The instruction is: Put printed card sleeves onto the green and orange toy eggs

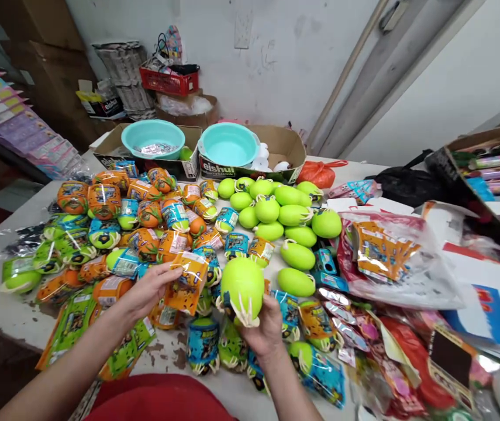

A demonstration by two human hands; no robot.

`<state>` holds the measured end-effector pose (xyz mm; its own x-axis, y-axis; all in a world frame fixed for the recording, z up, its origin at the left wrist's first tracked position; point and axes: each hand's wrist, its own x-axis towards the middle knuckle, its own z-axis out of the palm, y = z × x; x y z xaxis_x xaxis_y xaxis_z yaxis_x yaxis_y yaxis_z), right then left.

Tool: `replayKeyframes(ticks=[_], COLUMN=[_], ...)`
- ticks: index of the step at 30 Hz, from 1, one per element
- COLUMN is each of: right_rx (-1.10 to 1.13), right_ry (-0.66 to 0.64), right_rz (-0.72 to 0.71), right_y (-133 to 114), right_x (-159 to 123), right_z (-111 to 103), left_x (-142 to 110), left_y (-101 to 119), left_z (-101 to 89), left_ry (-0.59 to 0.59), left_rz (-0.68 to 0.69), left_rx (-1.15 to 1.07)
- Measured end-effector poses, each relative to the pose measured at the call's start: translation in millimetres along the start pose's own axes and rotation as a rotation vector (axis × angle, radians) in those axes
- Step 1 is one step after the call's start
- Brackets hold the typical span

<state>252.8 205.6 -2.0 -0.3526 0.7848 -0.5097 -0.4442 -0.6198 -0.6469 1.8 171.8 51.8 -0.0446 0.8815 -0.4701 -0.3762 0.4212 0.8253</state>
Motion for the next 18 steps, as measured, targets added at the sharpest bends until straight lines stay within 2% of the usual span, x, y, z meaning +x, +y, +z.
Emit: replayKeyframes(ticks=[3,6,12,15,18], right_rx=[0.146,0.163,0.039,-0.017,-0.081], right_ry=[-0.095,-0.215,-0.337,-0.368,-0.444], right_rz=[0.183,0.354,0.447,0.535,0.539], right_y=[33,47,66,69,66], right_x=[-9,-13,-16,-14,-14], right_z=[15,22,32,35,39], left_x=[-3,-8,-12,-14,-17], left_y=[9,14,10,8,10], left_z=[0.6,-9.1,-28.8,-30.2,-27.3], left_ry=[-0.086,-0.13,-0.167,-0.193,-0.258], left_rz=[-0.016,-0.063,-0.154,-0.248,-0.267], left_rx=[-0.003,0.019,0.093,0.135,0.187])
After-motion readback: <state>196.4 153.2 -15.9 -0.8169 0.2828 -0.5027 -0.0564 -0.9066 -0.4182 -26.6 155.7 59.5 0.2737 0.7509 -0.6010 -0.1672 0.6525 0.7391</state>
